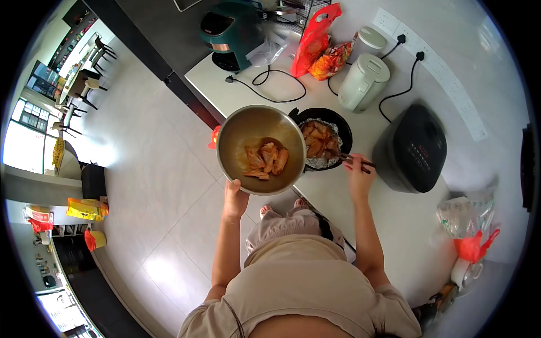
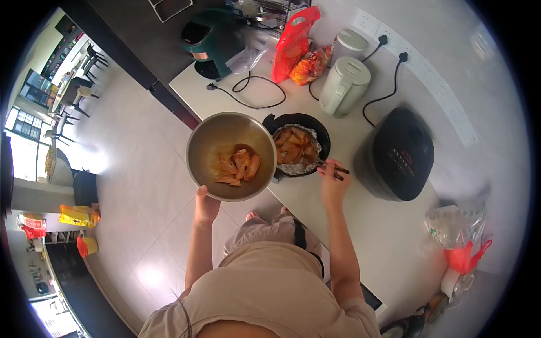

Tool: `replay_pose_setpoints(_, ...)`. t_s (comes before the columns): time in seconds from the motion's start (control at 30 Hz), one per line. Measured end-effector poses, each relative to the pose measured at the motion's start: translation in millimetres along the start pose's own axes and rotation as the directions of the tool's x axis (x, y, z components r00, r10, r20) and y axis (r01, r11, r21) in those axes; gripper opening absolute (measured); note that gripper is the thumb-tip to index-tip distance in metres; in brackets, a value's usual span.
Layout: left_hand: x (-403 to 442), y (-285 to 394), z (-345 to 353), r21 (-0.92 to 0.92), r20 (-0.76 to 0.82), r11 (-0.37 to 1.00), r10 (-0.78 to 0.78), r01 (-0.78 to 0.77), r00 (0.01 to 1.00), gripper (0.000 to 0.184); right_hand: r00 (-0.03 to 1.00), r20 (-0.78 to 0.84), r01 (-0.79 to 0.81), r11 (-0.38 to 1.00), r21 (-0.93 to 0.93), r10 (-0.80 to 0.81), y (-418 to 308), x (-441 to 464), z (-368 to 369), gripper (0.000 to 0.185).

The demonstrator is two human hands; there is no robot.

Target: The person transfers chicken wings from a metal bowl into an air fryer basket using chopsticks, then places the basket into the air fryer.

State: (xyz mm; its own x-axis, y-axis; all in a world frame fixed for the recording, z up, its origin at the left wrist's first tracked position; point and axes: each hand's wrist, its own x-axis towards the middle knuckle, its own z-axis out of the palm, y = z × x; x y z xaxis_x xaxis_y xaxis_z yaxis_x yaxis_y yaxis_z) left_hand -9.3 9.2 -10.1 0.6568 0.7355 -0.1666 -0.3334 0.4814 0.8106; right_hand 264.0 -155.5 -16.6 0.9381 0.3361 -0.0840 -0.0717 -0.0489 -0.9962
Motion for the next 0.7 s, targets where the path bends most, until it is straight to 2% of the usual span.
replay_pose_setpoints(0.07,0,1,1,0.006,0.007,1.000,0.004,-0.004,1.000,0.088,0.997,-0.036,0.076,0.992,0.100,-0.073,-30,-9,-4,0.022)
replay_pose_setpoints(0.17,-1,2,3,0.008,0.021,1.000,-0.006,0.006,1.000,0.087,0.976,0.106,0.172,0.975,0.143,-0.188,-82,-20,-9,0.024)
replay_pose_setpoints(0.2,-1,2,4,0.008,0.028,1.000,-0.005,0.005,1.000,0.086,0.969,0.185,0.138,0.978,0.154,-0.166,-91,-22,-10,0.024)
replay_pose_setpoints(0.3,0,3,16,0.004,0.033,1.000,0.026,-0.027,0.999,0.086,0.925,0.372,-0.119,0.988,0.097,0.075,-107,-30,1,0.022)
replay_pose_setpoints(0.47,0,-10,23,0.046,-0.003,0.992,0.119,-0.119,0.993,0.087,0.906,0.371,-0.258,0.961,0.102,0.204,-93,-42,17,0.021)
replay_pose_setpoints(0.53,-2,-10,27,0.032,0.016,0.996,0.086,-0.086,0.996,0.089,0.915,0.340,-0.283,0.948,0.148,0.220,-82,-41,24,0.022)
replay_pose_setpoints(0.7,-5,-13,28,-0.084,0.077,0.996,0.003,0.004,0.997,0.091,0.870,0.416,-0.406,0.863,0.301,0.264,-54,-27,25,0.027)
